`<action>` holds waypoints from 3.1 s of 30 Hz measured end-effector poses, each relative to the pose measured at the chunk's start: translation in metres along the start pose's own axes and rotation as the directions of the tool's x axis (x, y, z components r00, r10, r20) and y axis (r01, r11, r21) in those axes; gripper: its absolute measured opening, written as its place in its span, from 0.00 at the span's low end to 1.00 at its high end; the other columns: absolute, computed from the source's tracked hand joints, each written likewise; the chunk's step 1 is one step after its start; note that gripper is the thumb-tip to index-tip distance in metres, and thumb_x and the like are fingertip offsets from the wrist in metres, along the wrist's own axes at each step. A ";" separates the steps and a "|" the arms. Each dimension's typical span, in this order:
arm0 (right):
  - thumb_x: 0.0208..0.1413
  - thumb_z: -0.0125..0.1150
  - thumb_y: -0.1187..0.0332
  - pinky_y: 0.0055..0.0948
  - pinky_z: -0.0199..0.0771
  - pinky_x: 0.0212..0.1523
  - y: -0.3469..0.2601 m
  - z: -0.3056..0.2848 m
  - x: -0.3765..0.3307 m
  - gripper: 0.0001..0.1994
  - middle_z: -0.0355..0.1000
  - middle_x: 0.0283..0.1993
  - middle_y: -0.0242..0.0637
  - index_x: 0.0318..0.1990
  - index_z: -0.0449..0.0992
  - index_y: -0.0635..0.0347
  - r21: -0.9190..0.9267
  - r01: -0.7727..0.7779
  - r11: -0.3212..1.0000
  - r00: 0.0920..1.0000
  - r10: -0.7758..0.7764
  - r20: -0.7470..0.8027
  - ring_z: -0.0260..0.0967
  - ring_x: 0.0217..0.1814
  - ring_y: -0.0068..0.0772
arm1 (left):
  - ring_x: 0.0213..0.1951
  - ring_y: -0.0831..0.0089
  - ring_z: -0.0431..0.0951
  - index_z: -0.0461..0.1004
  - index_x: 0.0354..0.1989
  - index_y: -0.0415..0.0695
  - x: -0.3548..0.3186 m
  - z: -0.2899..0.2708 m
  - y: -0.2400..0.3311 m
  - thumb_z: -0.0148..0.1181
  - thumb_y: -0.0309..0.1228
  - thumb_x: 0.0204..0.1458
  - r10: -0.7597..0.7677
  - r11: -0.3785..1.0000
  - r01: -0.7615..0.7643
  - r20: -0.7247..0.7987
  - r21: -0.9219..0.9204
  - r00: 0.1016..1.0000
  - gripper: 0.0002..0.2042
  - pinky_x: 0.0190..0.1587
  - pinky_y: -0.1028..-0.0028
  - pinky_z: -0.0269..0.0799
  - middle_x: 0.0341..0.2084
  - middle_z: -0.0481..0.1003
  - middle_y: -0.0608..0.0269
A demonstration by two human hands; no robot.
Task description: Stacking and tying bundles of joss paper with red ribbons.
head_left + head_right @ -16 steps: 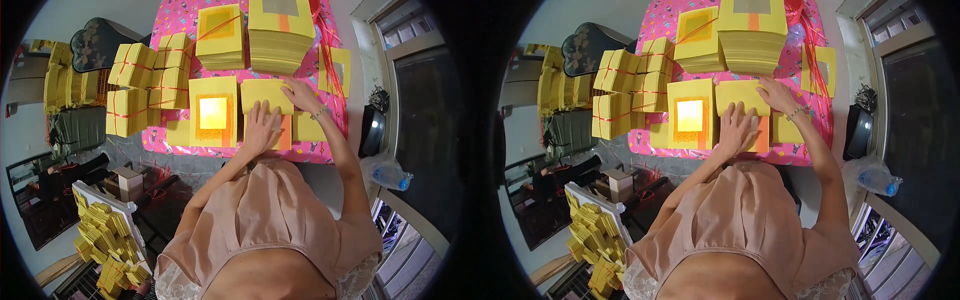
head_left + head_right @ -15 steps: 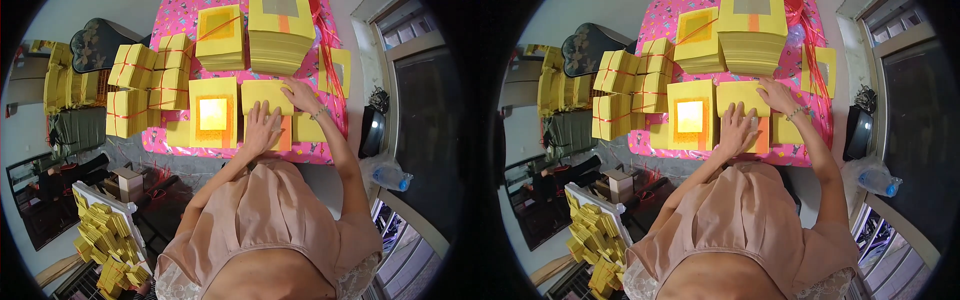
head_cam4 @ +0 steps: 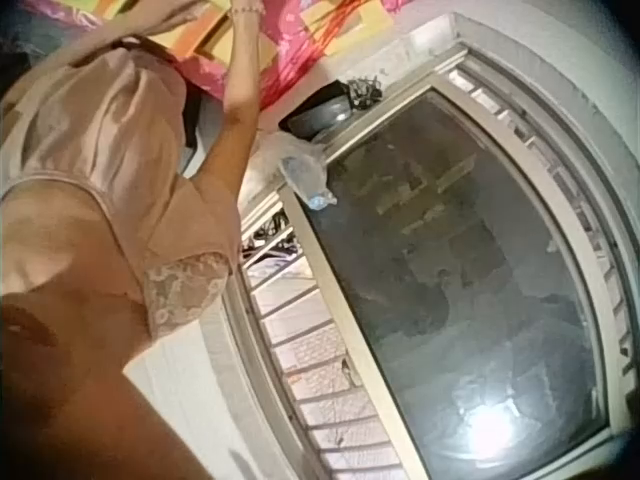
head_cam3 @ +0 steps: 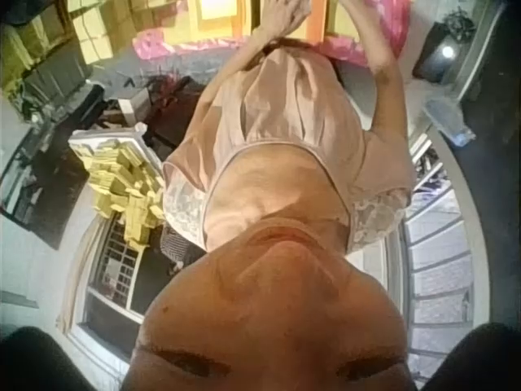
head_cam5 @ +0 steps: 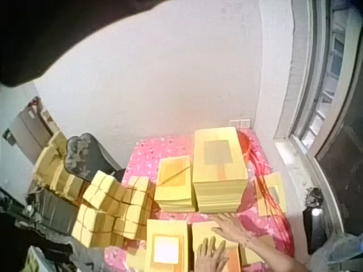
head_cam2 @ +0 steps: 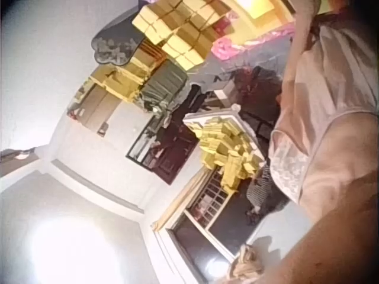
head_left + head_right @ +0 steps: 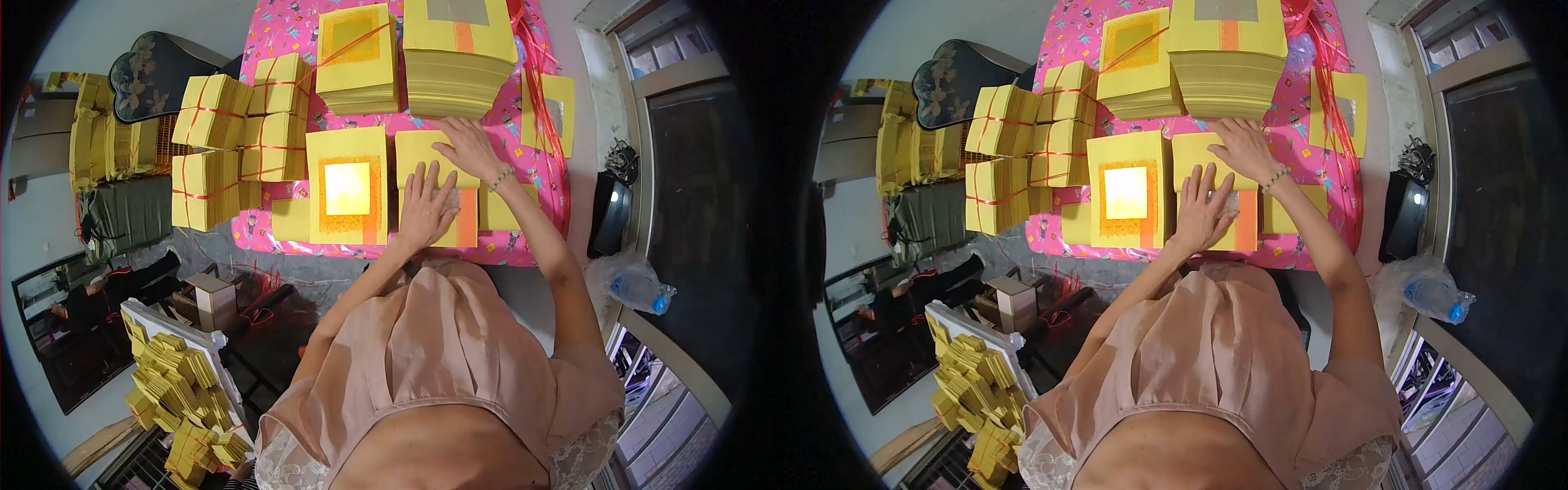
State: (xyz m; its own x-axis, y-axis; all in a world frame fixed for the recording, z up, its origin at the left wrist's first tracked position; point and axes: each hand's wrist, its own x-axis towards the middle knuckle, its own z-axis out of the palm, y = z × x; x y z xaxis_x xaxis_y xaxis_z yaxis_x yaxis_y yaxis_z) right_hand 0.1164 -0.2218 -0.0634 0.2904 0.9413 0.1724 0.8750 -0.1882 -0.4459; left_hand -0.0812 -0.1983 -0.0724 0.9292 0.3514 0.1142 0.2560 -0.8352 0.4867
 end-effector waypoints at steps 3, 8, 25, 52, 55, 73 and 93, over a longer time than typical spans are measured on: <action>0.53 0.61 0.63 0.43 0.63 0.55 0.000 0.011 0.002 0.18 0.70 0.46 0.39 0.51 0.72 0.58 0.022 0.074 0.997 0.997 -0.074 0.018 0.65 0.54 0.42 | 0.69 0.39 0.45 0.55 0.69 0.53 0.000 0.001 -0.001 0.62 0.43 0.49 -0.001 1.000 0.001 -0.007 -0.007 1.000 0.37 0.67 0.45 0.42 0.67 0.50 0.41; 0.53 0.61 0.65 0.42 0.63 0.56 -0.001 0.010 0.003 0.15 0.70 0.44 0.39 0.48 0.72 0.58 0.036 0.045 0.998 0.998 -0.047 0.046 0.66 0.53 0.42 | 0.68 0.38 0.46 0.56 0.69 0.53 0.002 0.005 -0.002 0.61 0.43 0.50 -0.007 1.000 0.006 -0.041 -0.029 0.999 0.36 0.67 0.44 0.44 0.66 0.51 0.39; 0.54 0.60 0.63 0.42 0.66 0.53 0.000 0.008 0.004 0.15 0.69 0.44 0.39 0.48 0.70 0.58 0.076 0.026 0.997 0.998 -0.030 0.055 0.66 0.52 0.43 | 0.69 0.39 0.43 0.55 0.70 0.56 -0.009 0.008 0.002 0.55 0.50 0.54 -0.096 0.994 0.097 -0.004 0.047 0.995 0.34 0.66 0.39 0.39 0.68 0.49 0.45; 0.53 0.59 0.70 0.39 0.69 0.40 -0.042 0.008 -0.090 0.07 0.65 0.34 0.40 0.38 0.70 0.59 0.085 -0.073 0.994 0.994 0.079 -0.076 0.67 0.39 0.43 | 0.69 0.36 0.43 0.61 0.67 0.49 -0.014 0.011 -0.005 0.56 0.52 0.52 -0.072 0.997 0.071 0.030 0.025 0.997 0.35 0.66 0.40 0.41 0.67 0.49 0.36; 0.53 0.58 0.71 0.40 0.68 0.39 -0.034 0.011 -0.096 0.06 0.64 0.32 0.40 0.36 0.69 0.59 0.057 -0.029 0.998 0.998 0.033 -0.057 0.67 0.38 0.44 | 0.69 0.36 0.43 0.58 0.68 0.50 -0.013 0.008 -0.002 0.55 0.53 0.53 -0.091 0.996 0.091 0.019 0.008 0.996 0.36 0.66 0.39 0.40 0.67 0.48 0.36; 0.55 0.57 0.70 0.42 0.69 0.39 -0.029 0.024 -0.093 0.05 0.66 0.34 0.40 0.35 0.68 0.58 0.160 -0.139 0.977 0.987 0.150 -0.059 0.68 0.38 0.47 | 0.69 0.38 0.45 0.59 0.68 0.50 -0.012 0.009 -0.002 0.53 0.56 0.53 -0.092 0.995 0.092 0.009 0.030 0.996 0.36 0.67 0.42 0.40 0.67 0.50 0.38; 0.54 0.60 0.67 0.41 0.67 0.38 -0.026 0.032 -0.096 0.08 0.66 0.33 0.37 0.35 0.68 0.57 0.223 -0.172 0.959 0.977 0.195 -0.085 0.68 0.37 0.43 | 0.71 0.38 0.38 0.51 0.69 0.38 -0.032 0.007 0.000 0.55 0.54 0.52 -0.208 0.972 0.204 0.023 0.112 0.978 0.42 0.67 0.43 0.41 0.69 0.47 0.41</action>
State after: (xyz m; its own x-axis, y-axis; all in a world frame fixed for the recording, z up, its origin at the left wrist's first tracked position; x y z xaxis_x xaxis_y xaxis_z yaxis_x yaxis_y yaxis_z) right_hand 0.0537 -0.2987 -0.0966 0.4869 0.8594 0.1561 0.7032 -0.2797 -0.6537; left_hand -0.1088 -0.2124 -0.0823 0.8615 0.5076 -0.0094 0.4687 -0.7880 0.3993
